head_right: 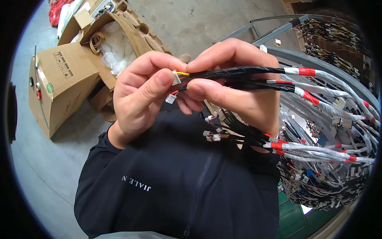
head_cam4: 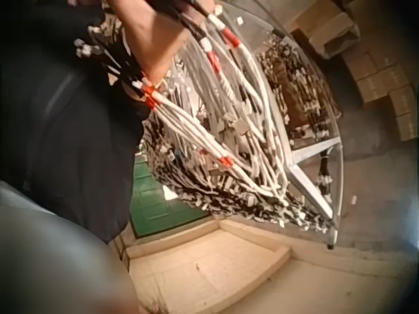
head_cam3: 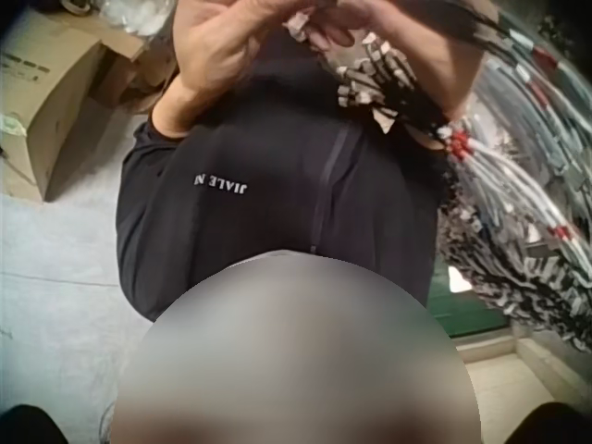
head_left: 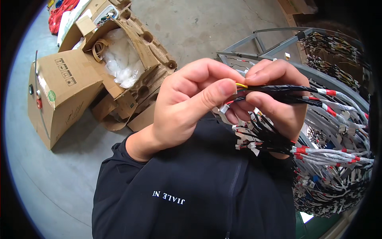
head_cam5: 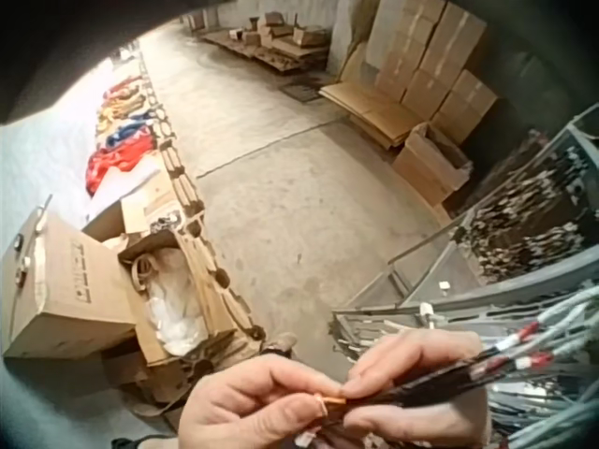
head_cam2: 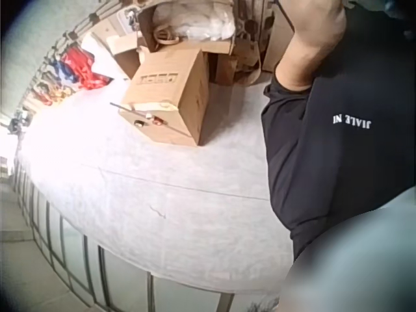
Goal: Inspecting and hanging bundles of wire harnesses on a storage rack in a factory setting.
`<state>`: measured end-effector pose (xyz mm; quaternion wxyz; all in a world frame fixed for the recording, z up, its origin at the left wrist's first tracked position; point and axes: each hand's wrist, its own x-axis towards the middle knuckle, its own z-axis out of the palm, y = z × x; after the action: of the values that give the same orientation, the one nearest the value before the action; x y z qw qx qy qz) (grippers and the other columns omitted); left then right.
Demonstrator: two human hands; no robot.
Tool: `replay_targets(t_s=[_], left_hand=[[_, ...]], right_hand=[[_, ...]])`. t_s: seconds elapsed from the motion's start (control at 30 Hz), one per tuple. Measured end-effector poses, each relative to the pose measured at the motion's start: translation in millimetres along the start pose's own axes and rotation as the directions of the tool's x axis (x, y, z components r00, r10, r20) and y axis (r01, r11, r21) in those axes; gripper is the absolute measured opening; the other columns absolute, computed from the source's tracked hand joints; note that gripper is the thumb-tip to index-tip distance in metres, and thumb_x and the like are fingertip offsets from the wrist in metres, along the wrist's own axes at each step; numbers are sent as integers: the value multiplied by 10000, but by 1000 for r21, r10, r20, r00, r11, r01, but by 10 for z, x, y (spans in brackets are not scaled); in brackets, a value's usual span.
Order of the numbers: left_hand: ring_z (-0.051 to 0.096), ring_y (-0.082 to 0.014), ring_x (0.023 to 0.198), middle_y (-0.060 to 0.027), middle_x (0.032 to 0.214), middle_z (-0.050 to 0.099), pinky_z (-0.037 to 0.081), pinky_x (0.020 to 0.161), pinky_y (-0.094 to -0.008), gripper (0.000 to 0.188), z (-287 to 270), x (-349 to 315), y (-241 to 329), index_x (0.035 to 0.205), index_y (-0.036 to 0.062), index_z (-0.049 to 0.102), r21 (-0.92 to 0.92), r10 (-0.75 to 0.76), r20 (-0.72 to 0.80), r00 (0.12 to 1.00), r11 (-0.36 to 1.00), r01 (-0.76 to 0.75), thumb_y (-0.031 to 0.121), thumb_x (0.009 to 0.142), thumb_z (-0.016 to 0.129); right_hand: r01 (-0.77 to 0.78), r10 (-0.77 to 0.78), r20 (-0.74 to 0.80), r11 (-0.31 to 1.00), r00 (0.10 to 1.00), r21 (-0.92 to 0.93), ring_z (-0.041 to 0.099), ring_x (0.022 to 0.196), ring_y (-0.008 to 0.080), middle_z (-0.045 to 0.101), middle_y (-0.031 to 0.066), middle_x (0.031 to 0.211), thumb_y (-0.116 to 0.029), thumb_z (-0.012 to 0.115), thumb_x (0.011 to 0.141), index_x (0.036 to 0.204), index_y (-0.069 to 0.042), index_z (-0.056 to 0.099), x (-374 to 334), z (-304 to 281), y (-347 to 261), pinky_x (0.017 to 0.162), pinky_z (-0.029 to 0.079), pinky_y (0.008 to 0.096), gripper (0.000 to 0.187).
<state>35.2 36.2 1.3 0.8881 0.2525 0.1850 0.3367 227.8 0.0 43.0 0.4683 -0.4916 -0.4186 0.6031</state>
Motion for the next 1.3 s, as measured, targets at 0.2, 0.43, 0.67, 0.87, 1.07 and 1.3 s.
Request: replay_targets(t_s=[0.2, 0.43, 0.67, 0.87, 1.07, 1.3], left_hand=[[685, -231, 871, -192, 996, 664, 570, 751, -313, 259, -52, 26, -79, 1180, -25, 440, -11, 56, 56, 997, 998, -56, -3, 946, 548], [665, -208, 915, -179, 1045, 645, 581, 767, -328, 335, -59, -33, -128, 1245, -46, 455, 111, 110, 25, 994, 988, -112, -46, 921, 540], [698, -296, 841, -225, 961, 670, 586, 696, -341, 263, -90, 56, -151, 1206, -45, 474, 4, 14, 32, 999, 1000, -14, 126, 1006, 475], [696, -323, 796, -246, 912, 667, 582, 650, -358, 244, -107, 116, -190, 1145, -32, 492, -197, -71, 86, 994, 977, 87, 172, 1015, 460], [671, -326, 590, -260, 757, 652, 555, 472, -337, 244, 1, 109, -187, 1086, -25, 496, -241, -134, -19, 991, 962, 125, 203, 1010, 455], [672, -296, 637, -212, 786, 649, 553, 512, -334, 212, 8, 128, -185, 1073, -28, 511, -228, -105, 46, 993, 967, 113, 170, 1001, 484]], right_hand=[[8, 5, -90, 990, 996, 140, 626, 728, 135, 648, 128, 857, 55, 665, 842, 930, 62, 625, -21, 32, 102, 649, 506, 261, 97], [-117, 117, -4, 992, 993, 48, 564, 824, 151, 585, 125, 937, -8, 623, 883, 921, -3, 582, -23, 9, 22, 749, 485, 303, 56], [-178, 185, -50, 977, 981, 119, 563, 828, 149, 589, 120, 917, -21, 616, 894, 931, -2, 576, -52, 15, -53, 761, 485, 304, 57], [-339, 343, -17, 932, 939, 127, 590, 763, 178, 591, 142, 873, -45, 594, 922, 937, 30, 564, -9, 32, -167, 703, 514, 339, 83], [-206, 200, 49, 937, 979, 282, 584, 590, 229, 539, 166, 826, -19, 516, 953, 913, 62, 511, -56, 41, -18, 532, 532, 414, 91], [-220, 216, 44, 931, 975, 290, 589, 591, 230, 529, 162, 819, -14, 511, 951, 908, 60, 498, -63, 55, -48, 556, 541, 412, 86]])
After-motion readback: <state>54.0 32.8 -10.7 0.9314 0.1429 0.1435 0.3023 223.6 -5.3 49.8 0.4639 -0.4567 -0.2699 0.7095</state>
